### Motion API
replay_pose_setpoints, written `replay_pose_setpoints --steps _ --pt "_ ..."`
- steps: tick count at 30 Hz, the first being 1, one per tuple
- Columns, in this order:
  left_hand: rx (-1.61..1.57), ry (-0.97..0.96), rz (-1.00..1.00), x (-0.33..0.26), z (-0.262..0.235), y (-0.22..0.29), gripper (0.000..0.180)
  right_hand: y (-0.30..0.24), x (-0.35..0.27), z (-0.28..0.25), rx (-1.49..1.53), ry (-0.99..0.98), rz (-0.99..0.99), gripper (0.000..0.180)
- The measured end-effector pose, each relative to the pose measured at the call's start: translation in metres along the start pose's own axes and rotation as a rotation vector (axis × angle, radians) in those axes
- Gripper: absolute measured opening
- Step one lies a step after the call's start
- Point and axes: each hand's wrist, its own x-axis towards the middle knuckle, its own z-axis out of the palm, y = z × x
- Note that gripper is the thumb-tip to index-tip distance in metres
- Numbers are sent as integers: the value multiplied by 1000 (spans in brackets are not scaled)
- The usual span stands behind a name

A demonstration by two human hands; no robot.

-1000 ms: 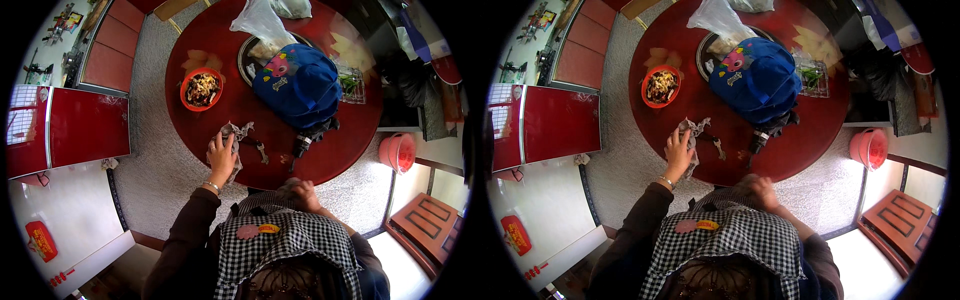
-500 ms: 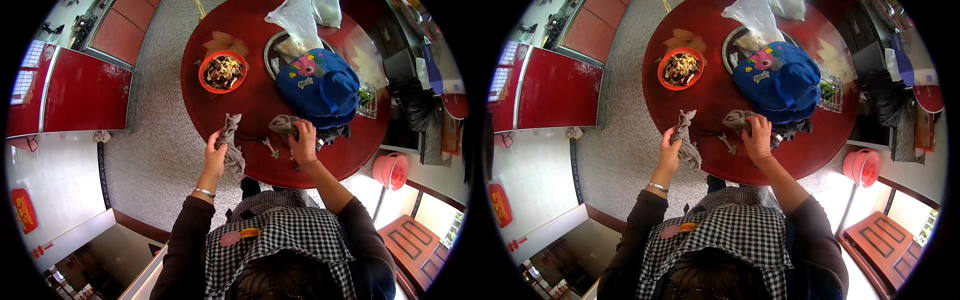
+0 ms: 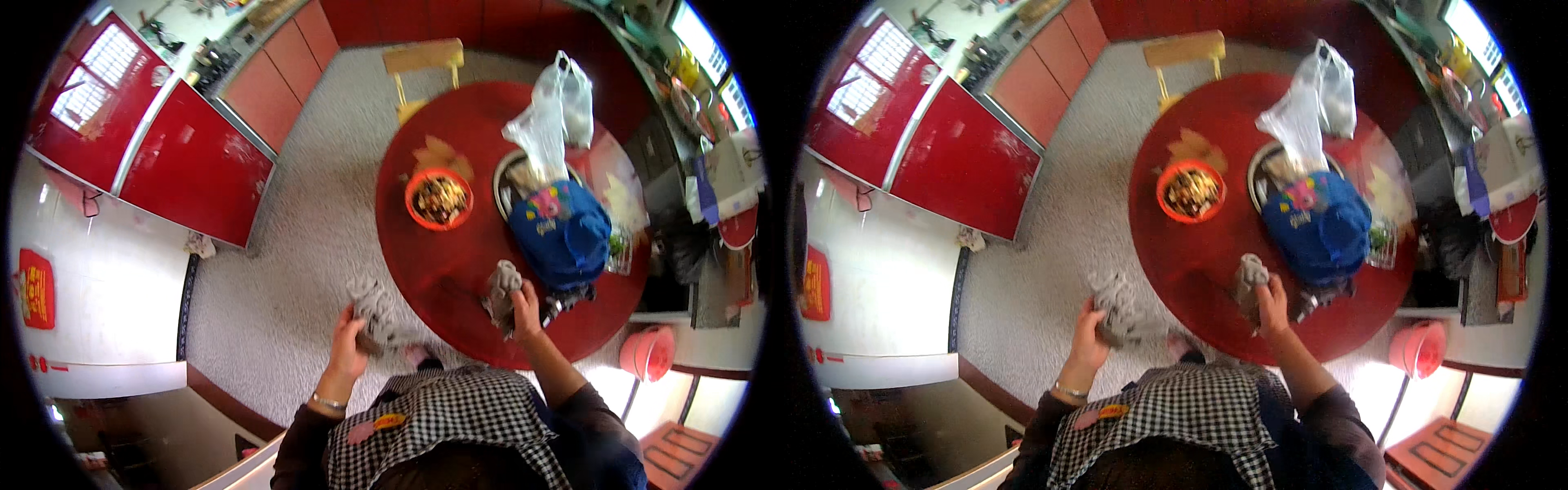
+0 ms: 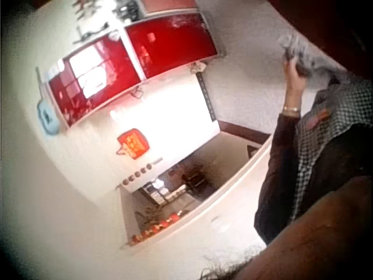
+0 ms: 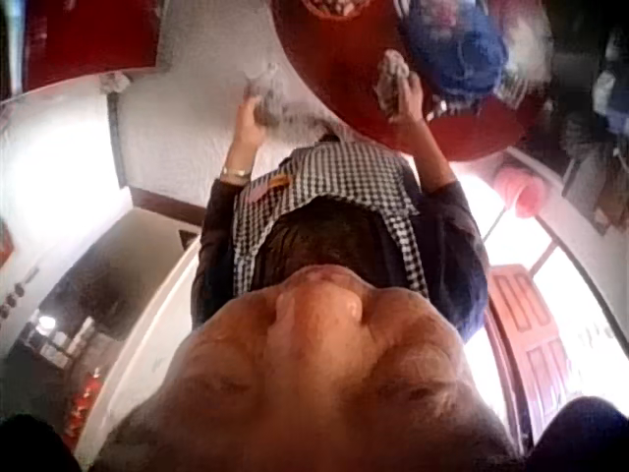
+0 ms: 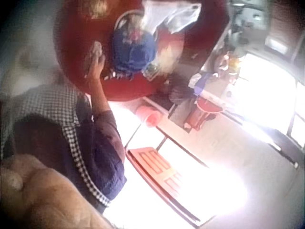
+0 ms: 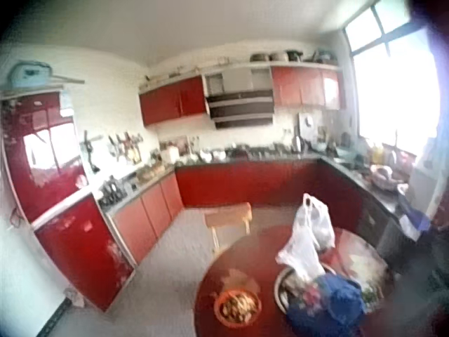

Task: The person wipes a large window pane and its frame using a dark cloth, moving methodically across the surface and along the edges. After finishing the window, the person walks into the kitchen, picks up a cloth from a table, and rinses it under the sink faucet.

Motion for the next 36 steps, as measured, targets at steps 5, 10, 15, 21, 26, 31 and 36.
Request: replay_pose_setpoints --steps 5,10,15,21,26,31,36 --pt "-56 -83 68 -33 -22 66 45 -12 -7 123 653 -631 544 39" --pt "-61 -169 177 -10 -49 109 40 5 14 232 481 -1086 586 48" --pt "62 -121 197 40 -70 159 39 -14 17 321 217 -1118 592 73" --pt "612 -106 323 138 -101 245 46 3 89 439 179 -1134 468 81" --pt "1161 -142 575 208 -115 317 60 -21 135 532 219 -1054 356 73" --pt "619 -222 427 268 -113 375 55 -71 193 596 123 -962 380 70" --pt "569 -131 306 354 -125 438 39 -91 251 658 179 -865 367 63"
